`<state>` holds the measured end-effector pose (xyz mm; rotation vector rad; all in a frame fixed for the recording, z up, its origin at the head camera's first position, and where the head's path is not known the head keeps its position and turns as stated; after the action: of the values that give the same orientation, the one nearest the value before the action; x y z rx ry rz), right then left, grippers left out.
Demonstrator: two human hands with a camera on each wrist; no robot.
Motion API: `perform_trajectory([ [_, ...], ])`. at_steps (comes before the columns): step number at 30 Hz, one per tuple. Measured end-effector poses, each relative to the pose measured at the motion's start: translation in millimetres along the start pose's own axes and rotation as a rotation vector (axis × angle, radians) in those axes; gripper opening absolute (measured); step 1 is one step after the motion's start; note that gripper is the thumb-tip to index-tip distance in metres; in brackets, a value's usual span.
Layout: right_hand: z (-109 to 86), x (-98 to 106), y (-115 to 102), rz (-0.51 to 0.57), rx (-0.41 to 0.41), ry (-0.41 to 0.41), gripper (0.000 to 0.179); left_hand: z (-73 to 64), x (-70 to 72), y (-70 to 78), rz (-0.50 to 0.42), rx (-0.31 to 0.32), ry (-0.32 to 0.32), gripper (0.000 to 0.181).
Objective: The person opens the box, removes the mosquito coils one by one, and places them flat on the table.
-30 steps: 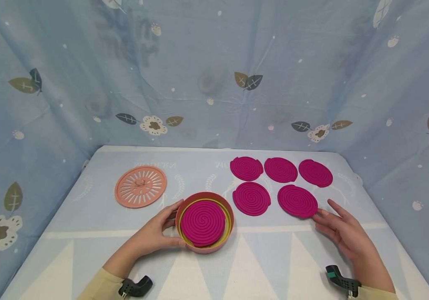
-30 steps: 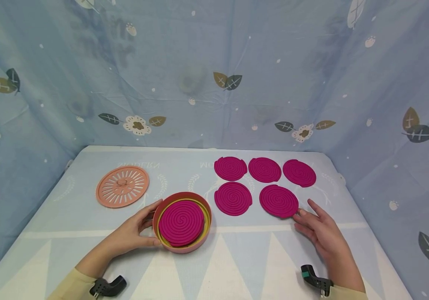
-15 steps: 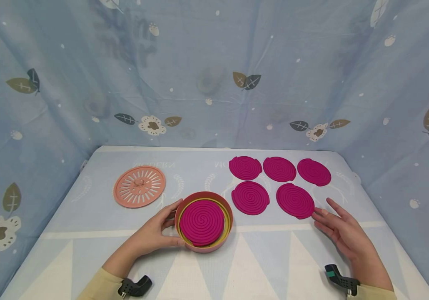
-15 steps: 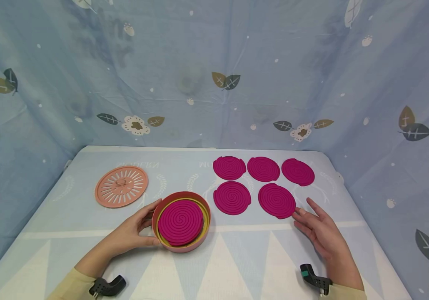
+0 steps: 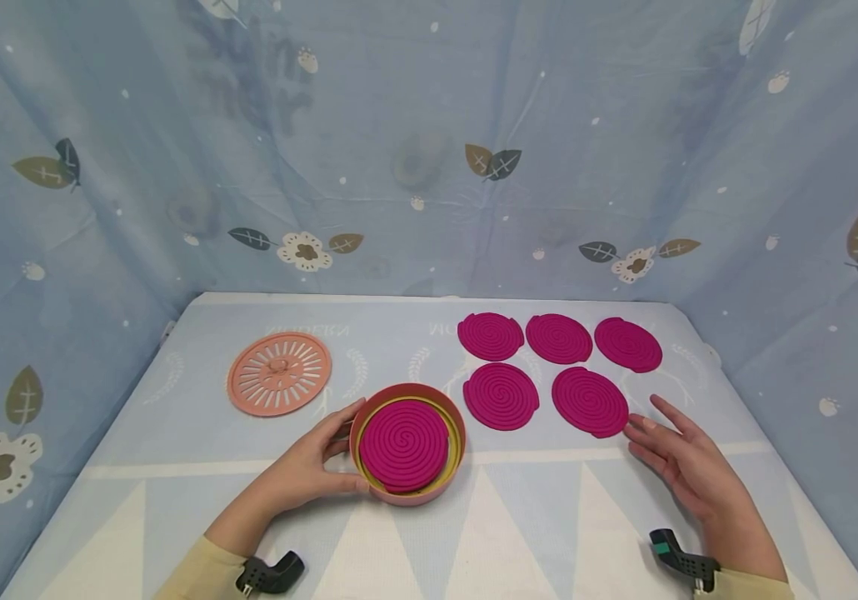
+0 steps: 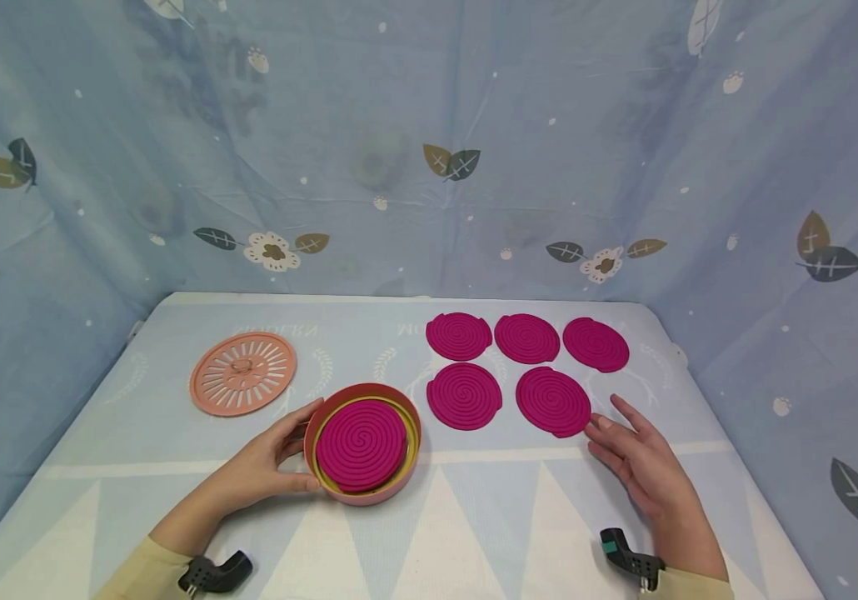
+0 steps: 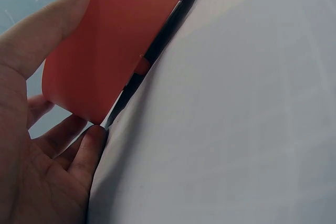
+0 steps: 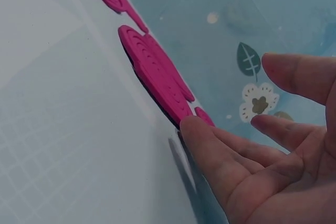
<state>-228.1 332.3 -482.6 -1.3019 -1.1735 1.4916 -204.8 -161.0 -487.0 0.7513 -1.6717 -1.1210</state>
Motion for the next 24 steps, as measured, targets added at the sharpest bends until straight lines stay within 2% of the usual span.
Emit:
perform_trajectory([
  [5, 2.3, -0.7, -4.3, -0.098, 0.031, 0.025, 0.071, 0.2, 0.0, -1.7, -0.004, -0.002, 0.002, 0.111],
  [10, 1.8, -9.7, -12.3, -0.152, 0.088, 0.010, 0.064, 1.4, 0.4, -3.3, -0.001, 0.027, 0.005, 0.113],
  [18, 11.5, -41.9, -27.0, -0.250, 0.160, -0.094, 0.055, 2.0, 0.3, -4.7, 0.015, 0.017, 0.001, 0.112],
  [24, 24.6, -70.1, -33.4, -0.409, 0.123, -0.165, 0.058, 0.6, -0.1, -4.9, 0.020, 0.013, 0.005, 0.112],
])
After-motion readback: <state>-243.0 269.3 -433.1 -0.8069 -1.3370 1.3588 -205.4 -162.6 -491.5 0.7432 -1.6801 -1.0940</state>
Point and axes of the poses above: each hand's wrist, its own z-axis towards the middle knuckle, its own x-axis out of the back of the hand, y = z × x, the point moved 9 cm from there along z, towards the middle knuckle, and after that the axes turned 10 degrees about x, right-handed, at the moved point
